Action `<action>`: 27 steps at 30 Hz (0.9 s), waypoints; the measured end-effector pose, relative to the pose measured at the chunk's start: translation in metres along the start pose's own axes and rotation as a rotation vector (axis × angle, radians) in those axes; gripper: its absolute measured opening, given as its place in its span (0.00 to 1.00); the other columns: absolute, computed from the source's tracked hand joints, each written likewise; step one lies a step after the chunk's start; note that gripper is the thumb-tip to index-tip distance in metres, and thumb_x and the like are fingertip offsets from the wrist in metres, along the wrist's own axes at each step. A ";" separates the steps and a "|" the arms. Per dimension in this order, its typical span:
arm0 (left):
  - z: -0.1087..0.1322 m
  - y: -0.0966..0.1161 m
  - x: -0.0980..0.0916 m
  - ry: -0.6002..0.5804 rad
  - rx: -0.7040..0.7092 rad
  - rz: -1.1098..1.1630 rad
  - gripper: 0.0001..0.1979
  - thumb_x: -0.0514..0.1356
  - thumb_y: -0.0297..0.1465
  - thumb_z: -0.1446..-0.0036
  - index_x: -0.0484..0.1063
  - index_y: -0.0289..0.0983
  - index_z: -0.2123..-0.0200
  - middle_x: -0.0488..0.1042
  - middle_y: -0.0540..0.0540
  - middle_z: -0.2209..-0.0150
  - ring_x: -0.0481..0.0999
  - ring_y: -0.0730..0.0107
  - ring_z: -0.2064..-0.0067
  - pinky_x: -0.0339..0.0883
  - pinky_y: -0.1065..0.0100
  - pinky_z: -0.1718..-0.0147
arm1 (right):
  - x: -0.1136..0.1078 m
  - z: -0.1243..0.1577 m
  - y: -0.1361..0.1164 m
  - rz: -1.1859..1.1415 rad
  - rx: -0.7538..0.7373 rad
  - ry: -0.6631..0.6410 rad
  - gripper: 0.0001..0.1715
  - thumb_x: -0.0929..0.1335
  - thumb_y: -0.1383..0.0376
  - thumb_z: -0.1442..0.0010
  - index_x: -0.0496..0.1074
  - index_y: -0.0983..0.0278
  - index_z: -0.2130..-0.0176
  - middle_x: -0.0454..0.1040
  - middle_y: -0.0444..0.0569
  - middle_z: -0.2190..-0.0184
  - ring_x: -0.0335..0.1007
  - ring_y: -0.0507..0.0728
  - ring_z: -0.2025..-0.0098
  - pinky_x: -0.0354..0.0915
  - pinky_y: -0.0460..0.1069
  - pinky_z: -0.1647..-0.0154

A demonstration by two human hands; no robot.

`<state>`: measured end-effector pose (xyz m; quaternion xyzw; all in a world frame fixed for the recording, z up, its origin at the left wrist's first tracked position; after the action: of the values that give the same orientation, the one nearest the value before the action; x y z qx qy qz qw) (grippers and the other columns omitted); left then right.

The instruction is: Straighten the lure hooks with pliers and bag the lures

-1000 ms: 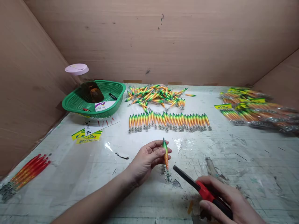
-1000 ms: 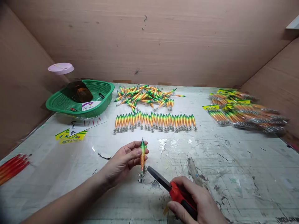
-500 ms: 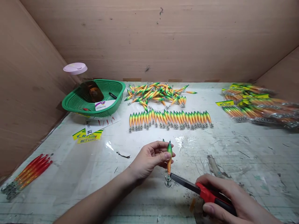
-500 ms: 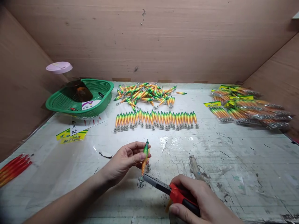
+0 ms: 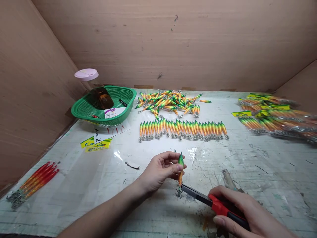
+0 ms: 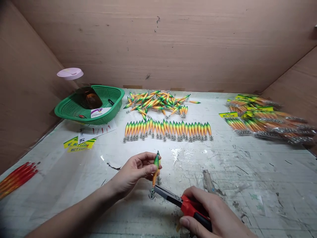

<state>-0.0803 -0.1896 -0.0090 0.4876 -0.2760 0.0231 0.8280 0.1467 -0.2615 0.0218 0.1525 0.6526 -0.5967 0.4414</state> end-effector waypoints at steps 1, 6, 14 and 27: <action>0.000 0.000 0.000 0.001 0.003 -0.004 0.23 0.76 0.36 0.59 0.76 0.33 0.61 0.79 0.44 0.66 0.76 0.71 0.68 0.69 0.69 0.69 | 0.000 0.000 0.000 0.008 -0.008 0.003 0.17 0.66 0.48 0.39 0.75 0.56 0.67 0.83 0.46 0.63 0.80 0.57 0.68 0.73 0.44 0.74; 0.000 0.000 0.001 0.006 0.004 -0.005 0.23 0.76 0.37 0.59 0.76 0.33 0.61 0.79 0.44 0.67 0.76 0.70 0.68 0.69 0.68 0.69 | 0.002 0.001 0.001 0.026 -0.028 0.005 0.18 0.65 0.48 0.39 0.75 0.56 0.67 0.83 0.47 0.64 0.80 0.57 0.69 0.73 0.45 0.74; 0.002 0.001 0.003 0.009 0.012 0.002 0.24 0.76 0.39 0.61 0.76 0.34 0.62 0.79 0.45 0.66 0.76 0.71 0.68 0.69 0.70 0.69 | -0.001 0.000 0.001 0.029 0.011 -0.014 0.19 0.65 0.47 0.39 0.77 0.56 0.65 0.83 0.47 0.62 0.81 0.60 0.65 0.74 0.46 0.72; 0.002 0.008 0.001 -0.106 -0.061 0.071 0.22 0.76 0.37 0.60 0.77 0.34 0.62 0.79 0.45 0.66 0.79 0.70 0.68 0.68 0.72 0.70 | 0.001 0.004 0.012 -0.037 -0.060 -0.001 0.14 0.67 0.51 0.40 0.77 0.54 0.62 0.83 0.46 0.62 0.80 0.59 0.66 0.74 0.47 0.70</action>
<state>-0.0829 -0.1877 -0.0017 0.4526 -0.3373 0.0183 0.8252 0.1562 -0.2627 0.0140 0.1268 0.6728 -0.5849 0.4349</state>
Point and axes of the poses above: each hand's wrist, its own z-axis away from the middle knuckle, its own x-axis out of the palm, y = z × x, the point moved 2 cm from there along -z, towards the middle knuckle
